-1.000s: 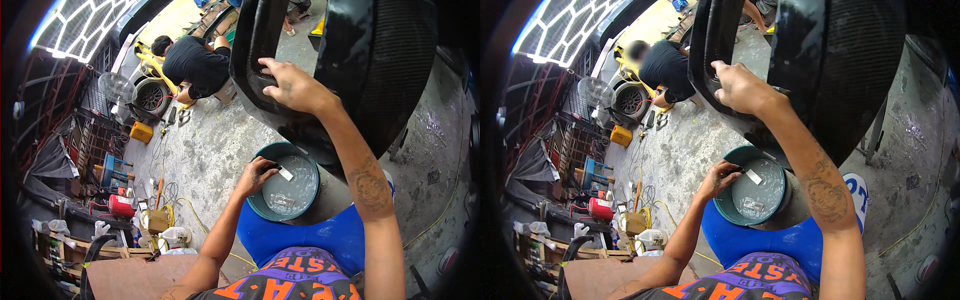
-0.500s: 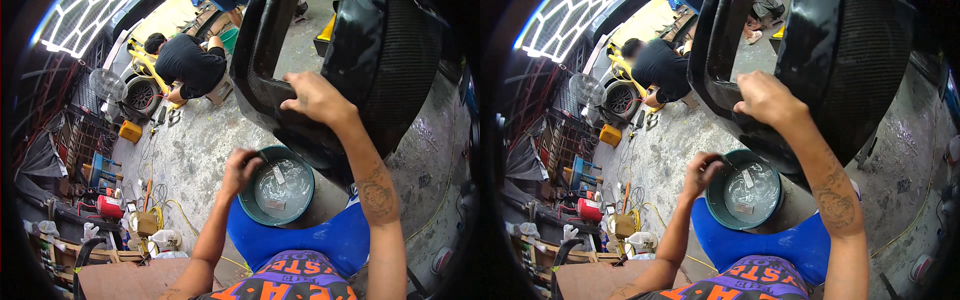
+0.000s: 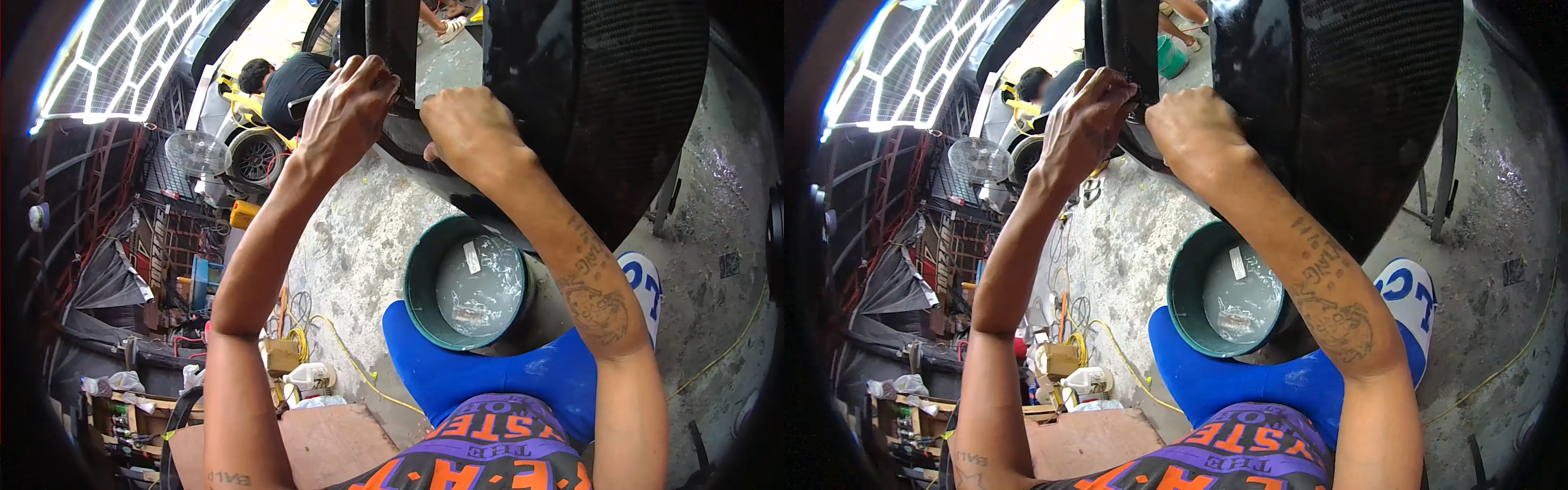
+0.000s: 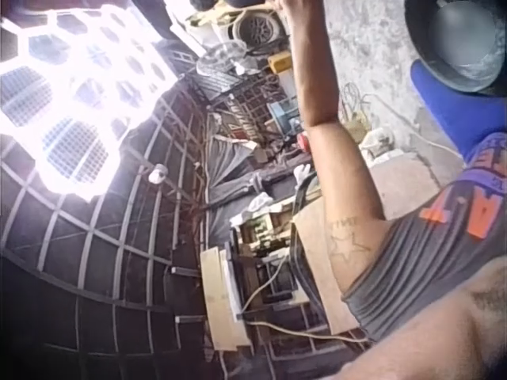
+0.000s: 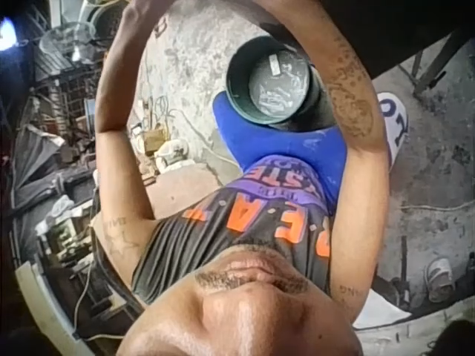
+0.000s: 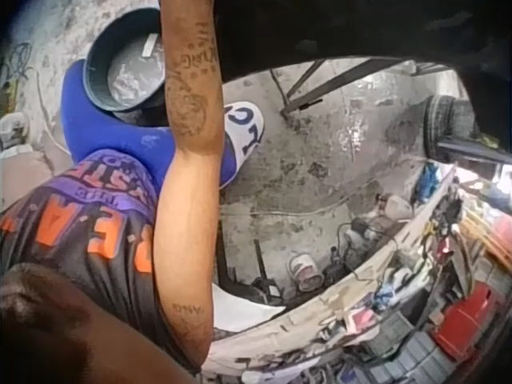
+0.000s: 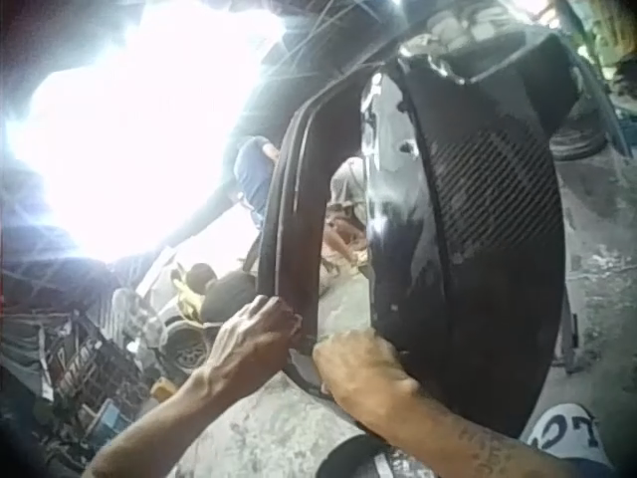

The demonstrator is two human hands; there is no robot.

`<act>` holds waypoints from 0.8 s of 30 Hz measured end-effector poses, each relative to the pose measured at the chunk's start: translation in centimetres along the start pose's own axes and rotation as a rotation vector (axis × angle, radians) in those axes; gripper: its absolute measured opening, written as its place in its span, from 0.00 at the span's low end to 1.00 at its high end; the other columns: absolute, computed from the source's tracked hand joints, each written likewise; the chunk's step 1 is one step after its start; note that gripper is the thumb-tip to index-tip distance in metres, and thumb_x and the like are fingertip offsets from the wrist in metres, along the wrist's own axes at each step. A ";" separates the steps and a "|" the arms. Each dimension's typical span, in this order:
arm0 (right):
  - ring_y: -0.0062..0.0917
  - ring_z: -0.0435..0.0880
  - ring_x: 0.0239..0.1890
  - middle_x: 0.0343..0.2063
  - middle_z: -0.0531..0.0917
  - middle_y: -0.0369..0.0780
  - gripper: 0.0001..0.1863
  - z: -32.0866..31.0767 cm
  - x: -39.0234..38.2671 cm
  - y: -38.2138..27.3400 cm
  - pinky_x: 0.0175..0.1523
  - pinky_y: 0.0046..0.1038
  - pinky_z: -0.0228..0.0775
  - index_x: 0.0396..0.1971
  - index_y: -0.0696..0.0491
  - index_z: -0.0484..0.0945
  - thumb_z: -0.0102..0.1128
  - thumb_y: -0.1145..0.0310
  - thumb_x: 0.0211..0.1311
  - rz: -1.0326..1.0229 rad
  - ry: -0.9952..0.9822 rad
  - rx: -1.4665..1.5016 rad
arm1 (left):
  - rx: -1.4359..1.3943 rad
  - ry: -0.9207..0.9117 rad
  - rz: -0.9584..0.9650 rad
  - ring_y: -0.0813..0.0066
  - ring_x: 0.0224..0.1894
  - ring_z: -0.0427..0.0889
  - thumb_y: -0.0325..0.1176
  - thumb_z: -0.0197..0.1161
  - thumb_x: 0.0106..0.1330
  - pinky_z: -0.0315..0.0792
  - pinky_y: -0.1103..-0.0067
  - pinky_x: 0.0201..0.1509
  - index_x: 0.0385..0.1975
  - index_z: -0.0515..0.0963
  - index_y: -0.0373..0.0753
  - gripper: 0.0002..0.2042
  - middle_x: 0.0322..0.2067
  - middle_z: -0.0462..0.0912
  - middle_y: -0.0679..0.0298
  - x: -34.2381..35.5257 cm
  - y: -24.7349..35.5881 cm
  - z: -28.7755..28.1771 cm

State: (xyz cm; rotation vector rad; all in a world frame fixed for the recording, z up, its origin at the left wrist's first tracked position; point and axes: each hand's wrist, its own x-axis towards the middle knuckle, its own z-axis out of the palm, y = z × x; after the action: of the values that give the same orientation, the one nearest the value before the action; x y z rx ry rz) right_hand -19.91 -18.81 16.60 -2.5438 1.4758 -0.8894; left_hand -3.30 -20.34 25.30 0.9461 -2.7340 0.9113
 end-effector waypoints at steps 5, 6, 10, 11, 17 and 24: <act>0.33 0.91 0.38 0.30 0.89 0.45 0.12 0.5 0.2 0.0 0.43 0.30 0.83 0.27 0.55 0.89 0.77 0.62 0.48 0.069 0.019 0.086 | 0.094 -0.082 0.089 0.63 0.47 0.79 0.25 0.64 0.55 0.79 0.70 0.48 0.40 0.82 0.37 0.12 0.42 0.77 0.62 0.7 0.0 0.1; 0.33 0.91 0.38 0.30 0.89 0.45 0.12 0.6 0.1 -0.1 0.43 0.30 0.83 0.27 0.55 0.89 0.77 0.62 0.48 0.065 0.011 0.103 | 0.125 -0.075 0.135 0.63 0.47 0.78 0.24 0.64 0.55 0.79 0.69 0.48 0.39 0.82 0.37 0.12 0.42 0.77 0.63 0.9 0.2 0.1; 0.32 0.91 0.38 0.31 0.89 0.44 0.12 0.7 0.1 0.1 0.44 0.32 0.83 0.28 0.54 0.89 0.78 0.63 0.46 0.046 0.060 0.091 | 0.109 -0.194 0.027 0.62 0.48 0.78 0.22 0.63 0.54 0.79 0.69 0.48 0.36 0.81 0.36 0.10 0.42 0.77 0.62 1.4 0.7 0.0; 0.32 0.91 0.38 0.31 0.89 0.43 0.12 0.8 0.1 0.2 0.43 0.31 0.83 0.28 0.54 0.89 0.78 0.63 0.46 0.045 0.086 0.094 | 0.169 -0.206 0.073 0.61 0.50 0.78 0.22 0.62 0.54 0.79 0.69 0.49 0.37 0.81 0.36 0.11 0.45 0.78 0.61 1.7 0.8 0.0; 0.34 0.90 0.39 0.34 0.89 0.44 0.14 1.2 -0.2 0.4 0.44 0.31 0.84 0.33 0.54 0.88 0.77 0.64 0.47 -0.010 0.197 0.109 | 0.169 -0.221 0.140 0.61 0.54 0.78 0.23 0.63 0.55 0.78 0.69 0.53 0.36 0.81 0.35 0.09 0.47 0.78 0.59 2.3 0.9 0.1; 0.34 0.91 0.37 0.32 0.89 0.43 0.14 1.2 -0.5 0.3 0.43 0.31 0.84 0.31 0.54 0.89 0.78 0.63 0.46 -0.009 0.184 0.091 | -0.043 0.044 -0.061 0.60 0.46 0.84 0.27 0.69 0.64 0.78 0.71 0.51 0.47 0.85 0.38 0.12 0.43 0.83 0.58 2.4 -0.6 -1.2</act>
State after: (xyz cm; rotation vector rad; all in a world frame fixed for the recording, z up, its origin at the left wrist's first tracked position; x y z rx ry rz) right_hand -19.71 -18.88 15.28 -2.4625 1.4335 -1.1912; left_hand -4.94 -21.33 27.24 0.9841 -2.6619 0.8485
